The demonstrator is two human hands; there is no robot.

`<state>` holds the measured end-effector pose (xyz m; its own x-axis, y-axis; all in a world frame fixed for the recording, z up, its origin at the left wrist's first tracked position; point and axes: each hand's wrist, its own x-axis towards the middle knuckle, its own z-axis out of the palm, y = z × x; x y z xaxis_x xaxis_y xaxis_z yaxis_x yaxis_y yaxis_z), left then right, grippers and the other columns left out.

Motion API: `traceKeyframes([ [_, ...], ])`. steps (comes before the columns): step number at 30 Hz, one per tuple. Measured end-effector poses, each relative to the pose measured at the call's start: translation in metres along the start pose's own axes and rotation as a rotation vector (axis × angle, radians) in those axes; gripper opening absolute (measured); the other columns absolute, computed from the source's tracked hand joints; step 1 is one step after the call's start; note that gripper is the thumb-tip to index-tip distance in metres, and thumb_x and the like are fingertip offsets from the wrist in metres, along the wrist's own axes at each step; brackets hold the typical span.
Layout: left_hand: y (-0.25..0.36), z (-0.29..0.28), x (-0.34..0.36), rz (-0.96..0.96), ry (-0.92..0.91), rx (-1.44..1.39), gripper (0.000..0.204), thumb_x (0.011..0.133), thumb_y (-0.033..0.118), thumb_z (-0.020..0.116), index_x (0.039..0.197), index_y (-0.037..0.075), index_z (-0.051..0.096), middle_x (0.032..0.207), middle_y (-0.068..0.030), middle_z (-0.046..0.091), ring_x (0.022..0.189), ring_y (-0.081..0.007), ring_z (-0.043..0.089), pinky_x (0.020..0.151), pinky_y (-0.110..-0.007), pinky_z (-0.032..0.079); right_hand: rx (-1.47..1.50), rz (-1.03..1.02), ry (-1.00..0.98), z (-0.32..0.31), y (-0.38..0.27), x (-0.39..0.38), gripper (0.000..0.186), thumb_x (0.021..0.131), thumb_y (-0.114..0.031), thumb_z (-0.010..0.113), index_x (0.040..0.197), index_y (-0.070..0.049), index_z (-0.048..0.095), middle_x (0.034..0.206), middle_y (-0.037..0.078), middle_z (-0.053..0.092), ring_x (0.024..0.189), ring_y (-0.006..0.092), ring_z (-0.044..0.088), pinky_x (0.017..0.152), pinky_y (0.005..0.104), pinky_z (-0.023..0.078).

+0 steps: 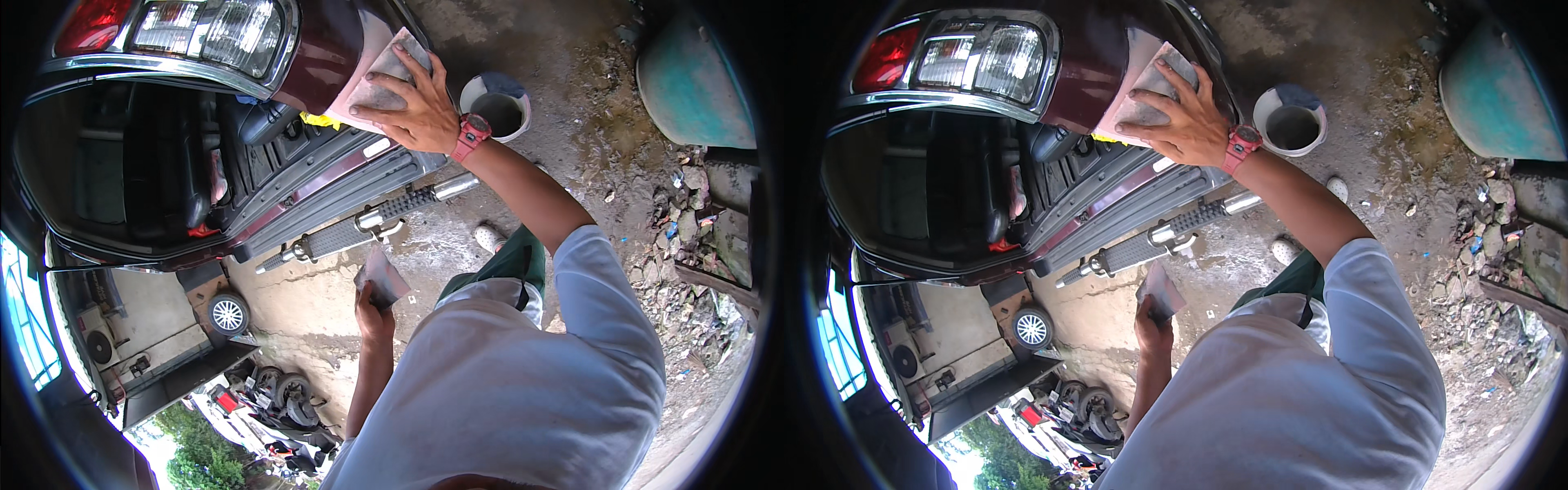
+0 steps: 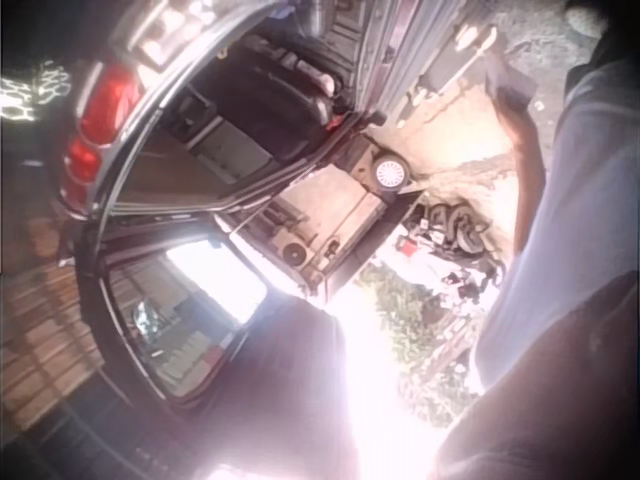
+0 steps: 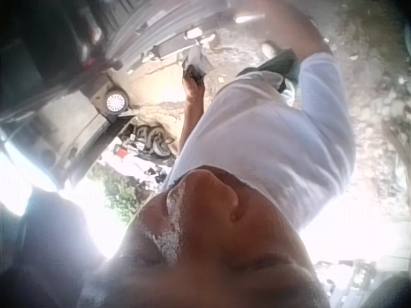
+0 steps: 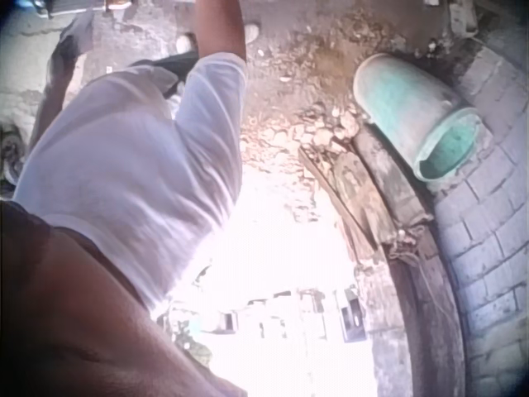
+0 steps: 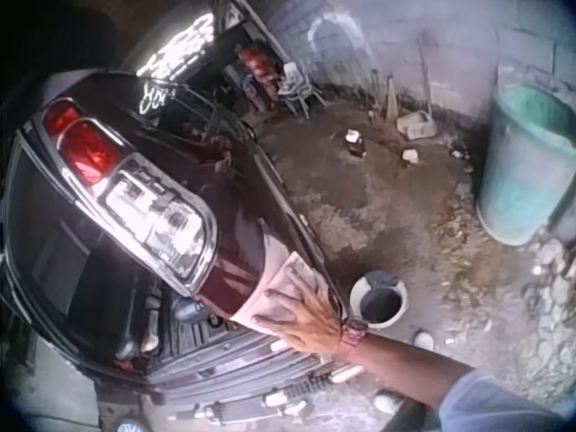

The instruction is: The person prepares sandpaper by rubbing two sheets together and then sands a section of the rear bumper on a maroon car. The person uses a red sanding block to smooth the surface of the car's bodywork.

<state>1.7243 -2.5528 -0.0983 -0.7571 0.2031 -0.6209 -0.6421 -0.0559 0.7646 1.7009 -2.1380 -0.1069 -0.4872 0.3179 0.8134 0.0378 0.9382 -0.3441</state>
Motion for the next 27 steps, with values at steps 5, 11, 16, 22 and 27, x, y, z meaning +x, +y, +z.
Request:
traceKeyframes([
  [5,0.007,-0.011,0.007,0.015,0.075,0.015,0.04,0.103,0.018,0.053,0.14,0.003,0.053,0.131,-0.0118,0.062,0.124,-0.0263,0.06,0.108,-0.042,0.047,0.042,0.001,-0.046,0.022,0.016,-0.011,0.046,0.09,-0.039,0.07,0.131,-0.057,0.063,0.15,-0.005,0.046,0.151,0.0412,0.025,0.113,0.0717,0.019],
  [11,0.0,0.001,0.007,0.017,0.078,-0.03,0.038,0.102,0.018,0.055,0.135,-0.001,0.055,0.129,-0.0126,0.065,0.121,-0.0256,0.063,0.106,-0.04,0.049,0.062,-0.008,-0.029,-0.004,0.002,-0.013,0.049,0.087,-0.036,0.072,0.131,-0.056,0.064,0.146,-0.004,0.051,0.151,0.0445,0.026,0.11,0.0735,0.021],
  [16,0.001,0.006,0.014,-0.024,0.024,-0.005,0.042,0.102,0.015,0.055,0.142,0.005,0.052,0.131,-0.0113,0.062,0.123,-0.026,0.06,0.108,-0.041,0.047,0.048,0.003,-0.004,0.013,0.001,0.011,0.044,0.091,-0.035,0.07,0.131,-0.053,0.066,0.146,-0.002,0.049,0.152,0.0432,0.025,0.114,0.0697,0.02],
  [22,0.003,0.001,0.019,-0.014,0.066,0.007,0.042,0.103,0.016,0.054,0.143,0.005,0.052,0.132,-0.0114,0.062,0.123,-0.0264,0.06,0.108,-0.042,0.047,0.039,0.036,-0.077,-0.003,-0.01,-0.009,0.042,0.091,-0.035,0.071,0.13,-0.052,0.067,0.147,-0.002,0.049,0.152,0.0438,0.025,0.112,0.0706,0.02],
  [27,0.0,-0.004,0.023,-0.023,0.043,0.01,0.042,0.103,0.017,0.054,0.143,0.005,0.052,0.132,-0.0107,0.062,0.124,-0.0266,0.06,0.108,-0.042,0.048,0.054,0.019,0.011,0.003,-0.007,0.005,0.045,0.087,-0.037,0.073,0.129,-0.053,0.066,0.145,-0.003,0.051,0.15,0.0468,0.027,0.111,0.073,0.021],
])
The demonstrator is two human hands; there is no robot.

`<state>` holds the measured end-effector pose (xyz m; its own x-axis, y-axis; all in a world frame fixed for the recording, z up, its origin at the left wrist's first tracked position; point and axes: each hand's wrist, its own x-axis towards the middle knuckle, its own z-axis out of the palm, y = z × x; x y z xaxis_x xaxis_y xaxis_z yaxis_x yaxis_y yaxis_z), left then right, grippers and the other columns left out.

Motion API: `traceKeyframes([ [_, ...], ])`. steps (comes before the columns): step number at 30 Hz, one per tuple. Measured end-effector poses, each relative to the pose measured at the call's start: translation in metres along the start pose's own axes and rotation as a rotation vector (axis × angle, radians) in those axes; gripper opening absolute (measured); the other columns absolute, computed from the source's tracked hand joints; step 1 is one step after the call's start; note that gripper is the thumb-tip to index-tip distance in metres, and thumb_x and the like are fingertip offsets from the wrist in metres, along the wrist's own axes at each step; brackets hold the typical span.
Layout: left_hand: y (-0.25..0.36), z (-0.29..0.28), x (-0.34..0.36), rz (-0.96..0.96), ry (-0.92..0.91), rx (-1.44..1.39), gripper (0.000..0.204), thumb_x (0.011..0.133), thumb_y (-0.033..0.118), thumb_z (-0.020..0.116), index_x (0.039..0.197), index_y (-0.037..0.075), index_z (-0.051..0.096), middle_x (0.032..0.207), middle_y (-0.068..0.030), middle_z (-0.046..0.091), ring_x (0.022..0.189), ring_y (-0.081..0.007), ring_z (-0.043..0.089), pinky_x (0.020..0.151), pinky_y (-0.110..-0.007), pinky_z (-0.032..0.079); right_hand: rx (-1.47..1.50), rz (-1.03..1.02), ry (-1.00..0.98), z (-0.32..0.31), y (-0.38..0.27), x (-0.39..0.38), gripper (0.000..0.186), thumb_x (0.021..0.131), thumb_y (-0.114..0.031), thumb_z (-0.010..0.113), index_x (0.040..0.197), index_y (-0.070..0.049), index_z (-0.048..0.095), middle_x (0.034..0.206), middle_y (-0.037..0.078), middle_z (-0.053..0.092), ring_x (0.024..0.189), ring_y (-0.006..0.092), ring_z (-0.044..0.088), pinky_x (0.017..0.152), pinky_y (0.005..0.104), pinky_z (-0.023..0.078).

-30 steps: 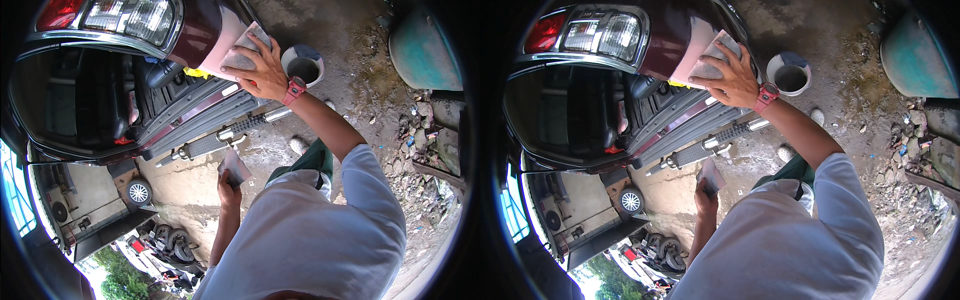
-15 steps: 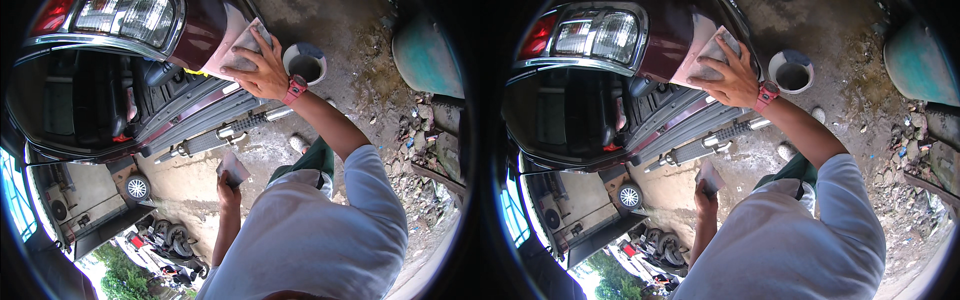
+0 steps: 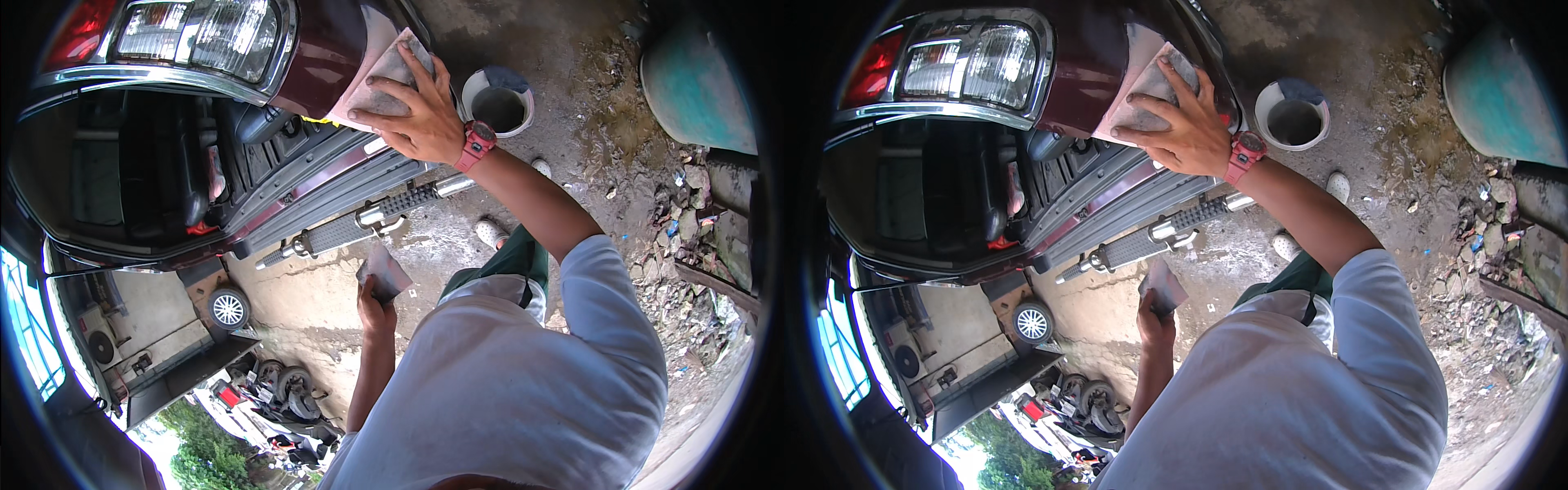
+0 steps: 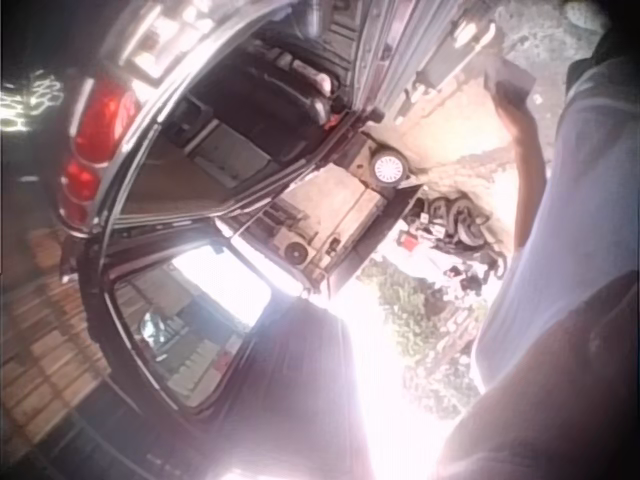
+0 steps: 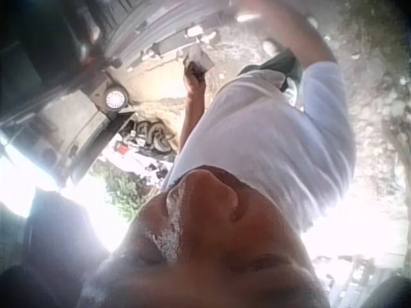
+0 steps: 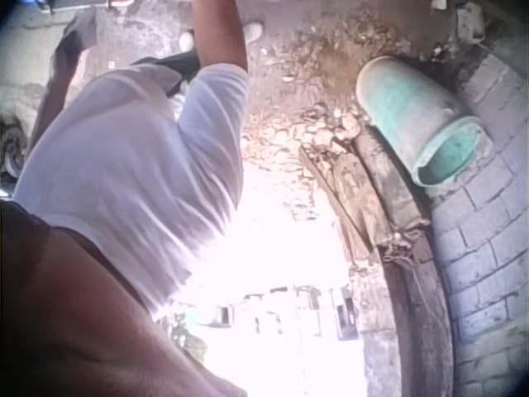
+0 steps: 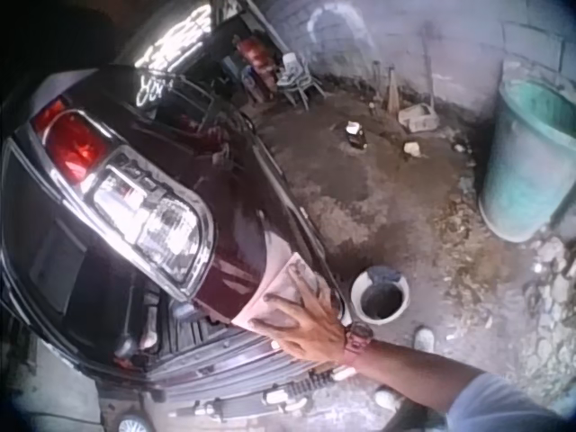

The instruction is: The person prepares sandpaper by rubbing two sheets together and then sands a section of the rear bumper on a maroon car. The person uses a red sanding block to smooth the surface of the car's bodywork.

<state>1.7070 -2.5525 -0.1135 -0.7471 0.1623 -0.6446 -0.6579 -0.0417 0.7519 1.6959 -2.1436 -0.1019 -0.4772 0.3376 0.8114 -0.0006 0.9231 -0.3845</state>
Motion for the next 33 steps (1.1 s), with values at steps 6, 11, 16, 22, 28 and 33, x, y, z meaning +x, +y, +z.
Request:
traceKeyframes([
  [6,0.001,-0.005,0.004,-0.006,0.002,0.011,0.043,0.102,0.018,0.056,0.143,0.006,0.052,0.133,-0.0102,0.062,0.124,-0.0268,0.06,0.107,-0.043,0.048,0.033,-0.077,0.02,0.008,0.012,0.01,0.048,0.085,-0.036,0.077,0.129,-0.051,0.068,0.143,-0.001,0.052,0.151,0.0465,0.026,0.114,0.0713,0.019],
  [11,0.001,-0.007,0.009,-0.017,0.014,0.01,0.045,0.102,0.02,0.056,0.144,0.006,0.051,0.135,-0.0103,0.061,0.125,-0.027,0.059,0.108,-0.043,0.047,0.06,-0.079,-0.004,0.013,0.012,0.013,0.048,0.083,-0.036,0.078,0.128,-0.051,0.069,0.14,-0.002,0.053,0.149,0.0459,0.029,0.115,0.0694,0.022],
  [16,0.0,-0.004,0.018,-0.034,-0.012,0.014,0.047,0.102,0.021,0.056,0.146,0.006,0.05,0.136,-0.0107,0.06,0.126,-0.0269,0.058,0.109,-0.043,0.047,0.05,-0.063,-0.03,0.02,0.012,0.01,0.046,0.087,-0.041,0.074,0.13,-0.055,0.065,0.143,-0.004,0.05,0.15,0.0458,0.025,0.109,0.0758,0.027],
  [22,0.009,-0.003,0.031,-0.041,0.004,0.043,0.043,0.102,0.02,0.056,0.143,0.005,0.053,0.134,-0.0113,0.062,0.124,-0.0273,0.061,0.105,-0.042,0.05,0.04,-0.054,-0.006,0.023,0.009,0.002,0.044,0.085,-0.036,0.078,0.126,-0.051,0.069,0.137,-0.002,0.052,0.148,0.0461,0.028,0.113,0.074,0.026],
  [28,0.012,-0.006,0.033,-0.036,0.053,0.033,0.041,0.103,0.019,0.054,0.141,0.005,0.054,0.134,-0.0119,0.062,0.123,-0.0277,0.061,0.105,-0.043,0.05,0.027,-0.059,-0.036,0.034,0.02,-0.023,0.049,0.082,-0.036,0.082,0.125,-0.054,0.067,0.14,-0.002,0.047,0.149,0.0472,0.024,0.114,0.0763,0.025],
  [33,0.01,-0.011,0.03,-0.039,0.039,0.027,0.042,0.104,0.018,0.052,0.143,0.005,0.052,0.136,-0.0122,0.061,0.126,-0.0278,0.059,0.108,-0.044,0.048,0.039,-0.064,-0.046,0.043,0.03,-0.042,0.055,0.079,-0.036,0.085,0.126,-0.055,0.066,0.14,-0.002,0.044,0.15,0.0473,0.023,0.114,0.077,0.024],
])
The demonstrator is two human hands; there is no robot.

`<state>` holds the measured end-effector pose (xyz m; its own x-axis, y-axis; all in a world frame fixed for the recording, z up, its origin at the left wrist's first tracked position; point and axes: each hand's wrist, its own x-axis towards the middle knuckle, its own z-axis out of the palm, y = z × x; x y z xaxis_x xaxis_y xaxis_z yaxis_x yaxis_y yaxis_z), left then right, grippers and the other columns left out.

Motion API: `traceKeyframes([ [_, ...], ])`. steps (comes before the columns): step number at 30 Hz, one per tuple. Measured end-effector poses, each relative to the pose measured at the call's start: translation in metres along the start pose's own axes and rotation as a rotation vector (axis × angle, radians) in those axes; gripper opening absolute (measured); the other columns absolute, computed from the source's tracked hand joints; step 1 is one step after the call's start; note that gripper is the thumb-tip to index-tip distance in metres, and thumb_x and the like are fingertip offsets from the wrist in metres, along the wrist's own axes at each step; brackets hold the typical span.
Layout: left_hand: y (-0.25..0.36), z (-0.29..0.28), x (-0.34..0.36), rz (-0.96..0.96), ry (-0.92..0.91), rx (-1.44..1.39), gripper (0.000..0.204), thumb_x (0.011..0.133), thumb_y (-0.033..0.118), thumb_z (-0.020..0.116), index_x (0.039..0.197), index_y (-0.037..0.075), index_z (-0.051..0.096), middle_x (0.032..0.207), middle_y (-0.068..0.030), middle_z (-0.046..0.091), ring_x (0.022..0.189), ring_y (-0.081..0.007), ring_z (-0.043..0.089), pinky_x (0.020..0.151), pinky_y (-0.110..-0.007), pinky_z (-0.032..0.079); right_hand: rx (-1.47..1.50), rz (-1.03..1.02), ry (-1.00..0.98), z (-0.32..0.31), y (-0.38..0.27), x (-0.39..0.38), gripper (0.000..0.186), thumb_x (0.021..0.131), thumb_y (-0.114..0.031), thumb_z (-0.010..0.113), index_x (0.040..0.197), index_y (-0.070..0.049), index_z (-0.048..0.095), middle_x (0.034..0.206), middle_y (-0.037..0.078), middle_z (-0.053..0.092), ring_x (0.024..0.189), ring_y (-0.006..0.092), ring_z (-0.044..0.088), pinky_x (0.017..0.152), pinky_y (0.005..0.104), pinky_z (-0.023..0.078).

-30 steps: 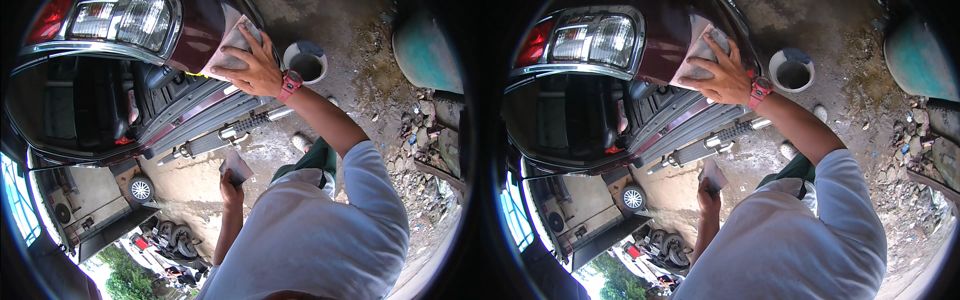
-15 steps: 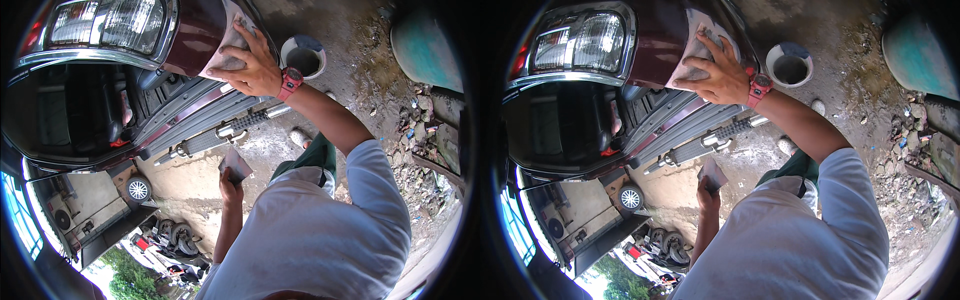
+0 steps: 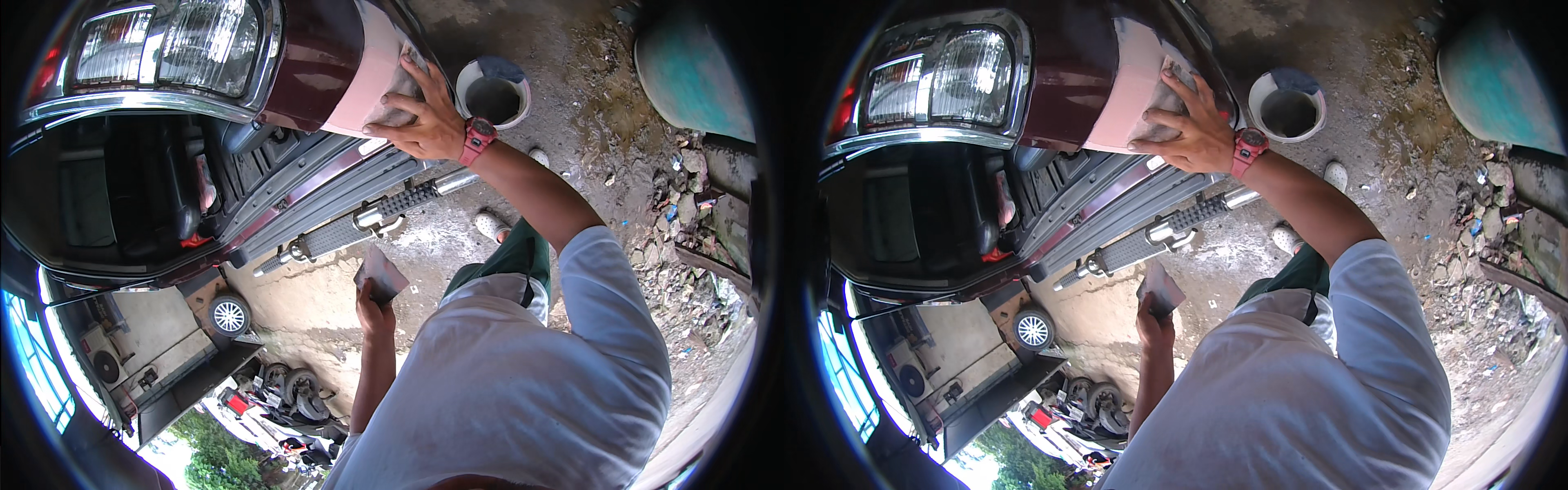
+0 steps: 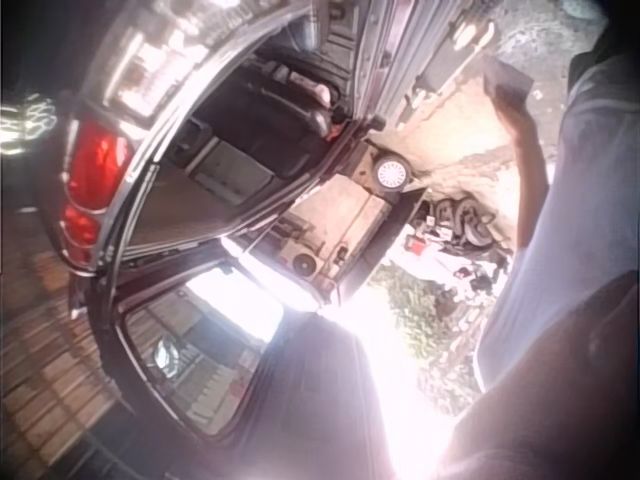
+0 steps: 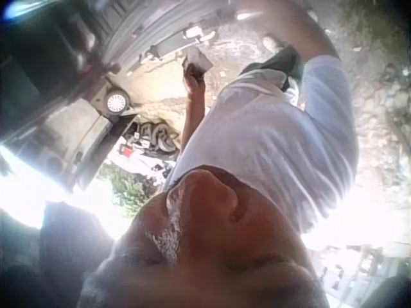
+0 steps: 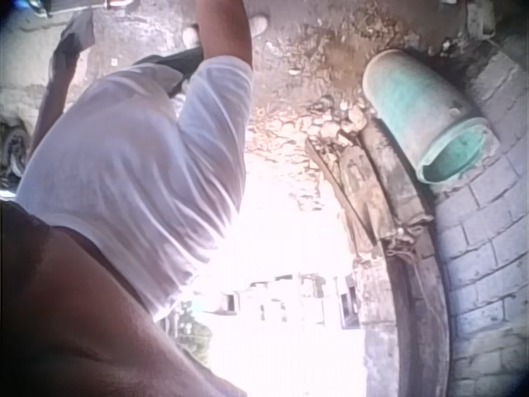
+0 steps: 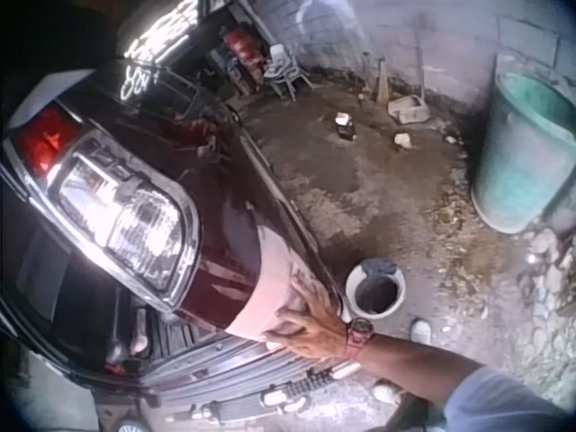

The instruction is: The person prepares sandpaper by rubbing two sheets together and then sands a section of the rear bumper on a maroon car. The person uses a red sanding block to smooth the surface of the car's bodywork.

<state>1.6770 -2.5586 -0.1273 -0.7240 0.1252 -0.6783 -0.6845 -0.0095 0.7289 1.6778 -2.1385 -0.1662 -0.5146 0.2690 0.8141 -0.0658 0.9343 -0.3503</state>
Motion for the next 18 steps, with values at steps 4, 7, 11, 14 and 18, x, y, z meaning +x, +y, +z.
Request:
traceKeyframes([
  [4,0.002,0.014,-0.01,0.021,0.044,-0.005,0.033,0.104,0.02,0.052,0.132,0.003,0.059,0.125,-0.0106,0.067,0.112,-0.0236,0.066,0.093,-0.037,0.054,-0.005,-0.016,0.001,0.006,0.008,-0.014,0.056,0.079,-0.036,0.086,0.127,-0.055,0.065,0.14,-0.002,0.044,0.151,0.0468,0.022,0.114,0.0774,0.024],
  [7,0.003,0.01,-0.013,0.019,0.011,0.009,0.033,0.104,0.02,0.052,0.131,0.003,0.059,0.123,-0.0104,0.068,0.112,-0.0235,0.067,0.091,-0.037,0.055,-0.038,-0.03,-0.022,0.004,0.013,-0.025,0.055,0.08,-0.037,0.085,0.128,-0.054,0.064,0.142,-0.002,0.044,0.151,0.0466,0.021,0.113,0.0777,0.023],
  [11,-0.001,0.001,-0.015,0.026,0.028,0.045,0.042,0.104,0.019,0.053,0.142,0.004,0.052,0.134,-0.0123,0.061,0.125,-0.028,0.06,0.106,-0.044,0.05,-0.032,0.034,-0.107,-0.024,0.0,-0.031,0.05,0.083,-0.034,0.081,0.127,-0.052,0.066,0.147,-0.002,0.044,0.152,0.046,0.023,0.112,0.0773,0.022],
  [14,-0.006,-0.002,-0.019,0.023,-0.024,0.039,0.041,0.103,0.02,0.055,0.141,0.005,0.053,0.132,-0.0113,0.062,0.124,-0.027,0.06,0.104,-0.043,0.05,0.005,0.062,0.028,-0.041,-0.015,-0.003,0.048,0.085,-0.031,0.078,0.127,-0.051,0.068,0.149,-0.001,0.046,0.152,0.0455,0.024,0.113,0.0752,0.022],
  [18,-0.009,0.011,-0.025,0.032,0.029,0.02,0.022,0.103,0.02,0.055,0.12,0.007,0.06,0.104,-0.0041,0.064,0.09,-0.0182,0.061,0.076,-0.034,0.047,-0.022,0.038,0.005,-0.048,-0.017,0.038,0.049,0.086,-0.03,0.077,0.129,-0.05,0.068,0.146,0.0,0.049,0.152,0.0452,0.024,0.115,0.0719,0.023],
])
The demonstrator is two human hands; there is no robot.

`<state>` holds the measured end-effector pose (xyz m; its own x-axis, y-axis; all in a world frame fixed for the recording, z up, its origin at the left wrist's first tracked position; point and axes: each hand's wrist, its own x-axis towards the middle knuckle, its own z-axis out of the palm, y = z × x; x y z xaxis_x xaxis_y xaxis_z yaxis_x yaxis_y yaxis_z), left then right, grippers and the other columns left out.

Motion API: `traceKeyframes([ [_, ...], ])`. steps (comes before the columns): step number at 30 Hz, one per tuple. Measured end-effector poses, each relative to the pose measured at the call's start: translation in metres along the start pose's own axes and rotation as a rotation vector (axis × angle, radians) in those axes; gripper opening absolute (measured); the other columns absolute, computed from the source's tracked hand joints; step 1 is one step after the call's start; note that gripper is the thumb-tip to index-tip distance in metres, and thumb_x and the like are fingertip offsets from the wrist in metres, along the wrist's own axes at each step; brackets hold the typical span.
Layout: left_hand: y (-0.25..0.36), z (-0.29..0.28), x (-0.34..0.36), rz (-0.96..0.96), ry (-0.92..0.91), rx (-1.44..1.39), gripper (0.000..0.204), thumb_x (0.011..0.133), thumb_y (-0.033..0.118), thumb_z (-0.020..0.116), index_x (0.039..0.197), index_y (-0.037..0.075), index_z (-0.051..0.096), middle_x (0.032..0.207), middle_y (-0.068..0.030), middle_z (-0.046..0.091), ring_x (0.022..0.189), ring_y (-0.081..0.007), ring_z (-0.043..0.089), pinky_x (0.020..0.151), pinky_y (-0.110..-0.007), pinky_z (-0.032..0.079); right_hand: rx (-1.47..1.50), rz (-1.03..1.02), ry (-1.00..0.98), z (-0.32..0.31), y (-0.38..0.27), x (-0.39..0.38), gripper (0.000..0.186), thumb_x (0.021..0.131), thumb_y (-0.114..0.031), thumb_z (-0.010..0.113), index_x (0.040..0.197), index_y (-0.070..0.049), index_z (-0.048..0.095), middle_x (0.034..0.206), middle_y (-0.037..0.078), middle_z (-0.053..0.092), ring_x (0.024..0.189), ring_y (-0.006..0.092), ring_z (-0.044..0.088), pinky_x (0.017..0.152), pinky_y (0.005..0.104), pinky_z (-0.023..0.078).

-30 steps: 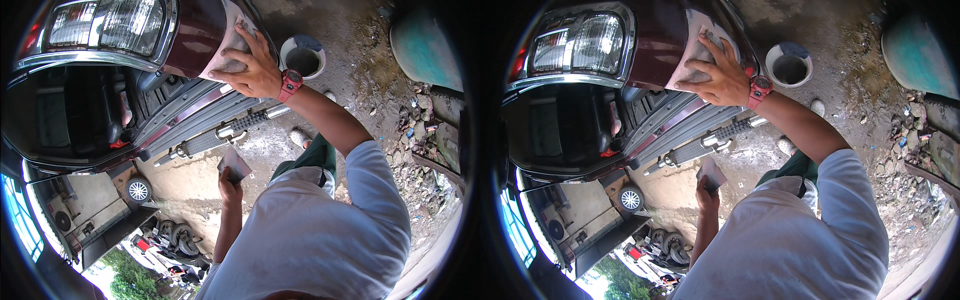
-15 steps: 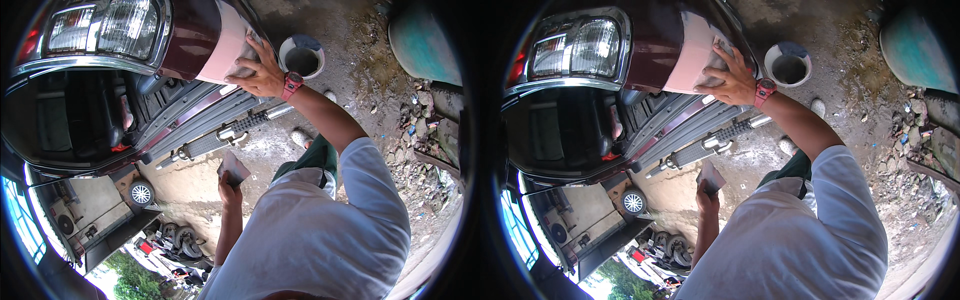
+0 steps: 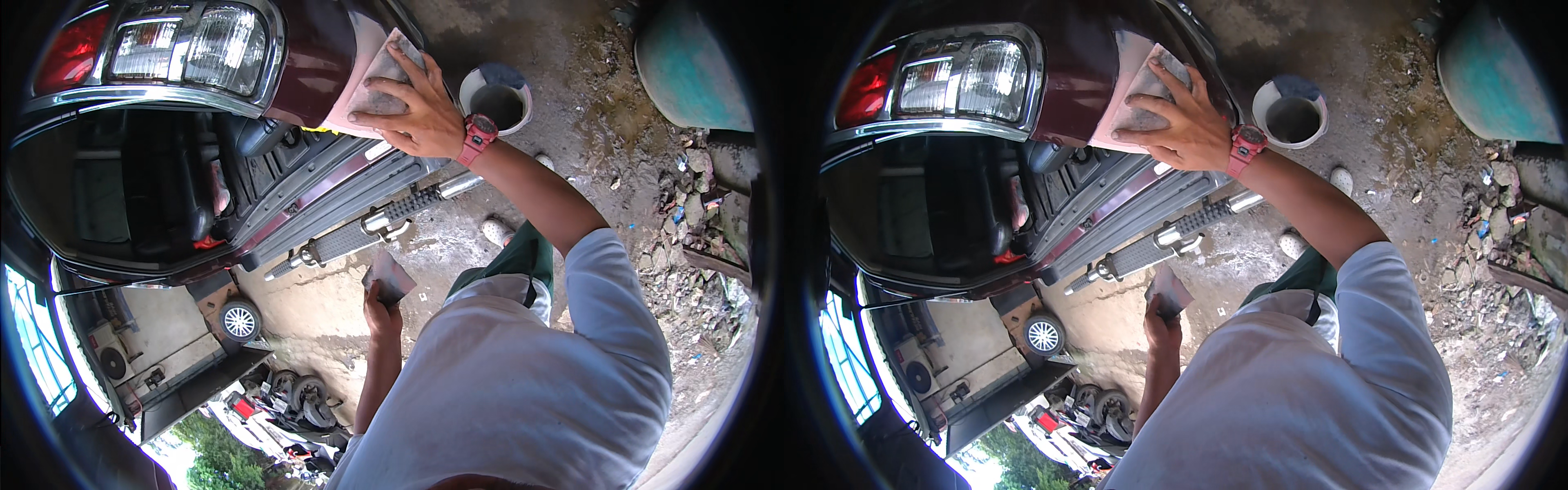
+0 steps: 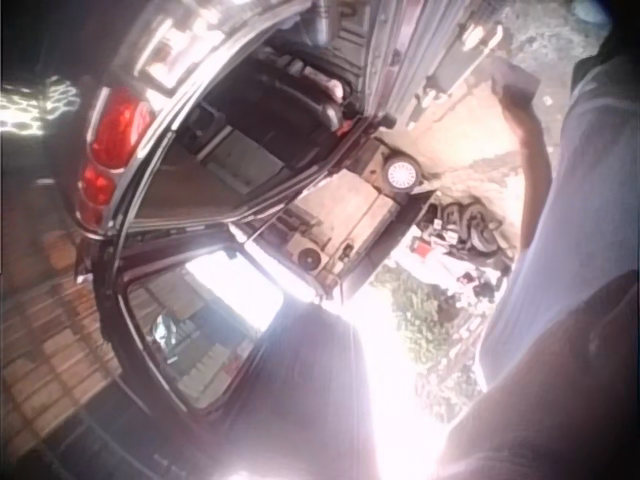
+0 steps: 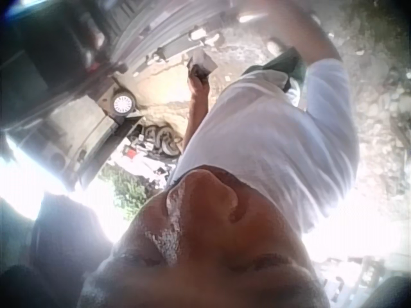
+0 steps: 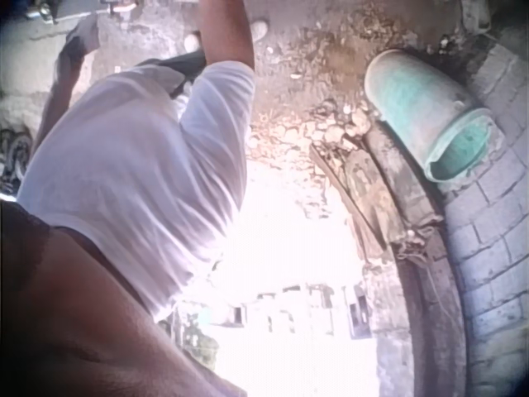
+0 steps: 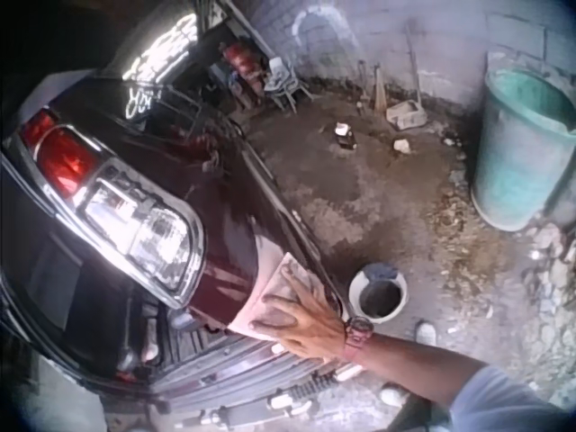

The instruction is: The person prepares sandpaper by rubbing two sheets together and then sands a section of the rear bumper on a maroon car. The person uses a red sanding block to smooth the surface of the car's bodywork.

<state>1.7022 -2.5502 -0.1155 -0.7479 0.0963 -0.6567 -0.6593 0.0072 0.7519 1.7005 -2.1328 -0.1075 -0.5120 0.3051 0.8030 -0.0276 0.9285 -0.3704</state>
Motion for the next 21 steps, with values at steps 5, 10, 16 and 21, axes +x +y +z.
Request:
traceKeyframes([
  [5,-0.003,-0.023,0.012,-0.004,-0.032,0.02,0.04,0.102,0.02,0.054,0.14,0.006,0.055,0.131,-0.0099,0.063,0.121,-0.0261,0.062,0.103,-0.042,0.051,0.02,-0.023,0.009,0.004,-0.001,0.015,0.049,0.086,-0.031,0.077,0.13,-0.05,0.068,0.145,0.0,0.049,0.151,0.0451,0.025,0.115,0.072,0.023],
  [10,-0.002,-0.018,0.016,-0.028,-0.015,0.015,0.04,0.102,0.02,0.054,0.139,0.006,0.055,0.131,-0.0101,0.064,0.121,-0.0261,0.062,0.102,-0.042,0.051,0.02,0.002,0.024,0.011,-0.007,0.015,0.048,0.085,-0.033,0.077,0.129,-0.05,0.068,0.143,0.0,0.05,0.151,0.0449,0.025,0.114,0.0718,0.023],
  [16,-0.001,-0.013,0.026,-0.044,-0.042,0.038,0.04,0.103,0.021,0.054,0.139,0.005,0.055,0.131,-0.0103,0.064,0.121,-0.026,0.062,0.102,-0.042,0.051,0.003,0.054,0.036,0.023,-0.024,0.012,0.049,0.082,-0.035,0.079,0.127,-0.05,0.069,0.138,-0.003,0.053,0.149,0.0442,0.028,0.114,0.0708,0.024],
  [21,0.01,-0.004,0.036,-0.04,-0.022,0.045,0.04,0.104,0.022,0.055,0.139,0.004,0.055,0.131,-0.0117,0.064,0.121,-0.0268,0.062,0.102,-0.043,0.051,0.009,0.054,0.049,0.028,-0.021,0.007,0.049,0.08,-0.035,0.08,0.125,-0.051,0.069,0.136,-0.004,0.054,0.149,0.0442,0.029,0.114,0.071,0.025],
])
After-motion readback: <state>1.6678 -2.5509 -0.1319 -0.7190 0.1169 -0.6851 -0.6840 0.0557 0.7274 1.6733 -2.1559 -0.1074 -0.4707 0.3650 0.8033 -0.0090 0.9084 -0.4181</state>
